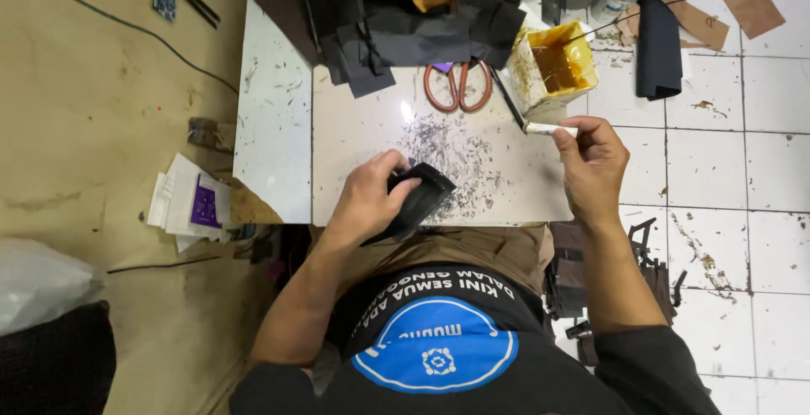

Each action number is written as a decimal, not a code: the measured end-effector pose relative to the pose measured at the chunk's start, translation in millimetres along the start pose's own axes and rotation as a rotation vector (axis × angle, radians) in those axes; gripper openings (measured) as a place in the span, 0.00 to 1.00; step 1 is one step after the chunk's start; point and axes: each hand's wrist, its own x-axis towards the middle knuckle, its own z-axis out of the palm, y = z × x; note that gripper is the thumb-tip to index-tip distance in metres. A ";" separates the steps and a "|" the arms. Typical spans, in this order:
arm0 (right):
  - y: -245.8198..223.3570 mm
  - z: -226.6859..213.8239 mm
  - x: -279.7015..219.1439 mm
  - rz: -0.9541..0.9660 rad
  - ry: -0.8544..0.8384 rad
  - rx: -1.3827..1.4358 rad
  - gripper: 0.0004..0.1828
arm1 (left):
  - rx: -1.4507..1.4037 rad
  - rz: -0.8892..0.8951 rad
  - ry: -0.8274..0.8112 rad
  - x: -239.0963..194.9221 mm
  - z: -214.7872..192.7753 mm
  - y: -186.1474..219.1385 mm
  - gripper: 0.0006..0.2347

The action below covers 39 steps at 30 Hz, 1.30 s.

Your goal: Trim the edges of a leather piece using scissors after applying glue

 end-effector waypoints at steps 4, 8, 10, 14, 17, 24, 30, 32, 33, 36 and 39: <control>-18.8 3.4 5.7 0.012 0.025 0.054 0.08 | -0.442 -0.067 0.173 -3.4 3.6 19.4 0.10; -44.4 14.6 11.5 0.009 -0.002 0.121 0.07 | -0.804 -0.212 0.275 5.8 21.0 8.9 0.10; -49.2 24.0 11.4 -0.008 -0.021 0.130 0.07 | -0.832 -0.209 0.299 9.7 28.7 3.1 0.11; -45.2 36.4 9.4 -0.004 -0.113 0.100 0.10 | -0.650 -0.180 0.326 9.9 31.7 -0.8 0.17; -52.7 45.1 7.5 -0.005 -0.162 0.036 0.11 | -0.353 -0.051 0.402 4.0 23.2 -0.6 0.21; -40.6 65.5 11.9 -0.057 -0.326 -0.059 0.09 | 0.159 0.302 0.444 1.7 15.2 -23.4 0.30; -33.7 92.9 12.7 -0.188 -0.387 -0.168 0.07 | 0.166 0.176 0.326 0.0 17.8 -28.0 0.32; -19.0 97.8 16.6 -0.235 -0.407 -0.188 0.07 | 0.194 0.171 0.314 -1.1 14.5 -24.7 0.33; -11.8 100.2 18.5 -0.286 -0.423 -0.207 0.07 | 0.224 0.171 0.302 -1.3 12.5 -22.9 0.33; -21.6 111.2 20.4 -0.351 -0.455 -0.277 0.08 | 0.248 0.177 0.303 -1.4 14.0 -24.2 0.32; -8.6 116.3 20.1 -0.431 -0.497 -0.354 0.09 | 0.251 0.174 0.317 -1.7 14.7 -26.0 0.33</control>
